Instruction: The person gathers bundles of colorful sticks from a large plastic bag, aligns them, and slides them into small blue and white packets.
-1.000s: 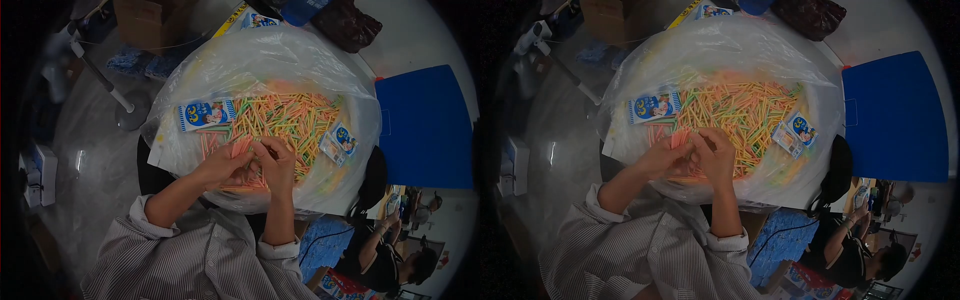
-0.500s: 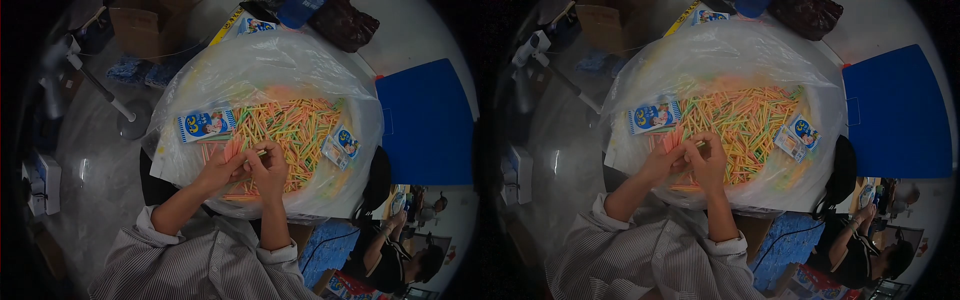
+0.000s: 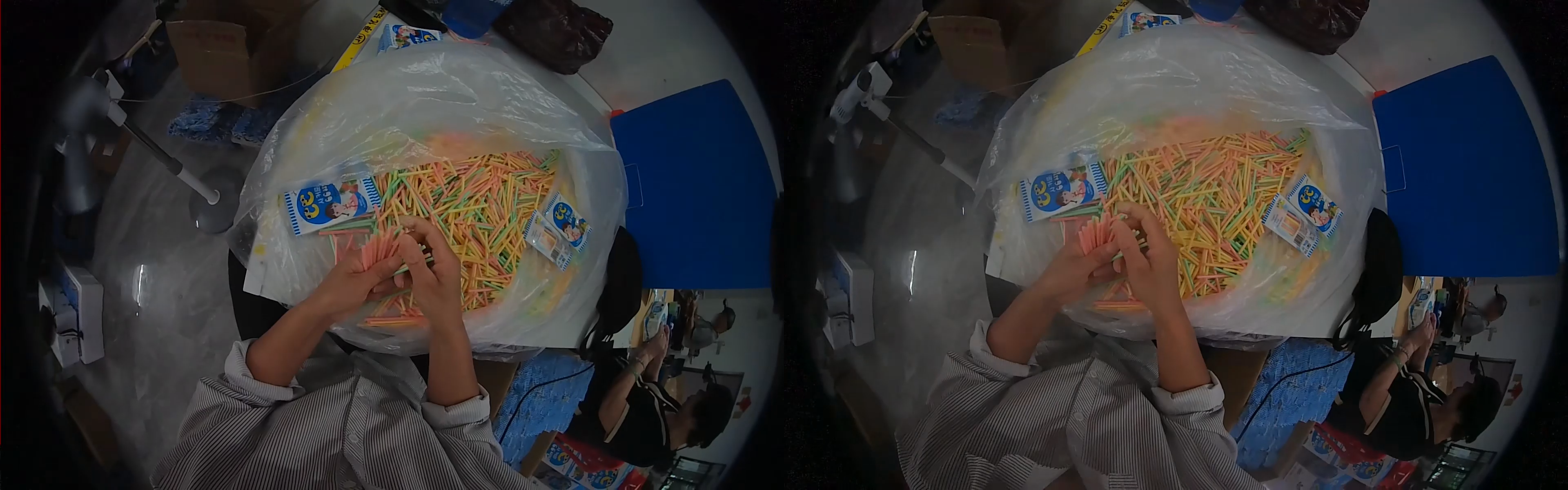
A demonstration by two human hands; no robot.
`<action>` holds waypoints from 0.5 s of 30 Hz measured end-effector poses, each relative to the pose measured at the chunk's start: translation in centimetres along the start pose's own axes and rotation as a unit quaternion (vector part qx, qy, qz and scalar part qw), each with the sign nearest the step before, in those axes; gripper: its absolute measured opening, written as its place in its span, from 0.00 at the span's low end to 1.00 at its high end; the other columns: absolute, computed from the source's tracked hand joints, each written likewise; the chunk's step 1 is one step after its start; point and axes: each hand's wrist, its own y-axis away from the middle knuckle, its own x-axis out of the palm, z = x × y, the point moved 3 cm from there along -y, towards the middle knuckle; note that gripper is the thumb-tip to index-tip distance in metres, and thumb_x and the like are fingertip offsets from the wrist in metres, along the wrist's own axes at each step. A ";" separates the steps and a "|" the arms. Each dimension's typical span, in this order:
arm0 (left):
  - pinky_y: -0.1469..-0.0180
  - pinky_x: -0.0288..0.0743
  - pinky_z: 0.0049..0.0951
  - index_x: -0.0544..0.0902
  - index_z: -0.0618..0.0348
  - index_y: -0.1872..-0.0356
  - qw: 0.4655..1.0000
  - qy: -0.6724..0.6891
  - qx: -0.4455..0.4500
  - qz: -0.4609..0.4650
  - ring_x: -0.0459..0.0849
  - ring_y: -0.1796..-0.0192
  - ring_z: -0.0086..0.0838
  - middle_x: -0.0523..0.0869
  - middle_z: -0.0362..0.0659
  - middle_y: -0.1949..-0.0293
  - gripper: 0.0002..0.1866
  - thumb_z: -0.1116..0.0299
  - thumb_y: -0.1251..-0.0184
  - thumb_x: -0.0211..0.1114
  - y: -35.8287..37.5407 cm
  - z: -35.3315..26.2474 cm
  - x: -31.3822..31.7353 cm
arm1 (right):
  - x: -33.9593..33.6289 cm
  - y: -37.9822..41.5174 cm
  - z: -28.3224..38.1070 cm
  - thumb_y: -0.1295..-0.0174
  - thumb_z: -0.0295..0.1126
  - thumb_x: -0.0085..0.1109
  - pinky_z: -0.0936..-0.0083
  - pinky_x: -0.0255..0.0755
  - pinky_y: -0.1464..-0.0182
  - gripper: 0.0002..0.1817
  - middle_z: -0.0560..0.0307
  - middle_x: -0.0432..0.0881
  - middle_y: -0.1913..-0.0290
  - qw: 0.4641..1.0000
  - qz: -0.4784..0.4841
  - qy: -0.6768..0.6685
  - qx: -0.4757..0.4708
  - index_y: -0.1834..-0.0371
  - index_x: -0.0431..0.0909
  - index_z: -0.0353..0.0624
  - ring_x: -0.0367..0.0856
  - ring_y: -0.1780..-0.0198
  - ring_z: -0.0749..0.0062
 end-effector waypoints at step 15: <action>0.74 0.64 0.12 0.73 0.59 0.59 0.999 0.029 -0.032 -0.005 0.63 0.79 0.11 0.70 0.31 0.77 0.11 0.63 0.35 0.51 0.1 -0.1 0.3 | -0.1 0.2 -0.5 0.43 0.26 0.51 0.89 0.66 0.78 0.05 0.61 0.73 0.70 0.998 0.002 -0.063 0.016 0.65 0.72 0.38 0.69 0.76 0.87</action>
